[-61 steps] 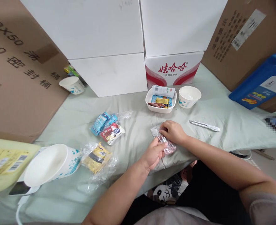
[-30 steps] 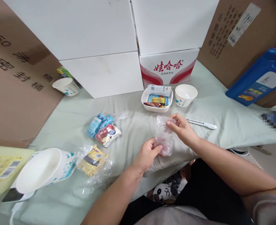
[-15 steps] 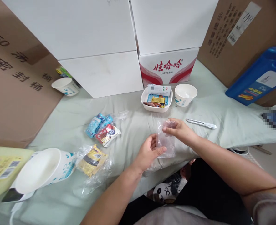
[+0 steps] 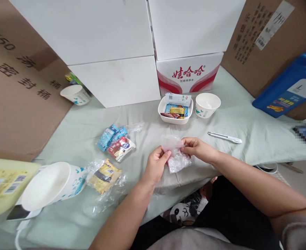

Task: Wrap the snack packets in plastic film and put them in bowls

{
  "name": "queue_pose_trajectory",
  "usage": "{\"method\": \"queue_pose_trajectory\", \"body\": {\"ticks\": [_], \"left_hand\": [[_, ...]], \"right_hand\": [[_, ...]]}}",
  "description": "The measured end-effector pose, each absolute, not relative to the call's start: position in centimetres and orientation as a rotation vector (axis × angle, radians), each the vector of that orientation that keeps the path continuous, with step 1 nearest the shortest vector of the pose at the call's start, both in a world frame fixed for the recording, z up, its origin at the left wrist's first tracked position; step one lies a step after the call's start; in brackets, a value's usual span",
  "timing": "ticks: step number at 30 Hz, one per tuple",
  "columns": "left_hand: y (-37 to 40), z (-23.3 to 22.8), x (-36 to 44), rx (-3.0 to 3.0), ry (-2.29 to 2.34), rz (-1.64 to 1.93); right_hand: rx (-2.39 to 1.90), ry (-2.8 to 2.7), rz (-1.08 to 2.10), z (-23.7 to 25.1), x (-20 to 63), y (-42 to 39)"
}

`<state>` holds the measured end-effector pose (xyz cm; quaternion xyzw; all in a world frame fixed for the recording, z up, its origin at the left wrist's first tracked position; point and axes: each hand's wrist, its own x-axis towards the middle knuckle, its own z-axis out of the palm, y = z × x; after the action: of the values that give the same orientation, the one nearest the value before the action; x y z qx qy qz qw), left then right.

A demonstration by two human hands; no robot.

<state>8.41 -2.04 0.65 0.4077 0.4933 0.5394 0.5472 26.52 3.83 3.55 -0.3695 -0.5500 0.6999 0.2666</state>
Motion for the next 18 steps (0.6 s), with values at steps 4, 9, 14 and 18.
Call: {"method": "queue_pose_trajectory", "body": {"ticks": [4, 9, 14, 18], "left_hand": [[-2.1, 0.5, 8.0, 1.067, 1.140, 1.306], [-2.2, 0.9, 8.3, 1.180, 1.228, 1.317], [-2.1, 0.4, 8.2, 1.147, 1.326, 1.333], [-2.1, -0.3, 7.9, 1.091, 1.290, 1.343]], "right_hand": [[-0.975, -1.373, 1.938, 3.8, 26.6, 4.0], [-0.992, -1.255, 2.015, 3.7, 26.8, 4.3], [-0.893, -1.161, 2.150, 3.7, 27.0, 4.5], [-0.924, -1.325, 2.102, 3.7, 27.1, 4.3]]}}
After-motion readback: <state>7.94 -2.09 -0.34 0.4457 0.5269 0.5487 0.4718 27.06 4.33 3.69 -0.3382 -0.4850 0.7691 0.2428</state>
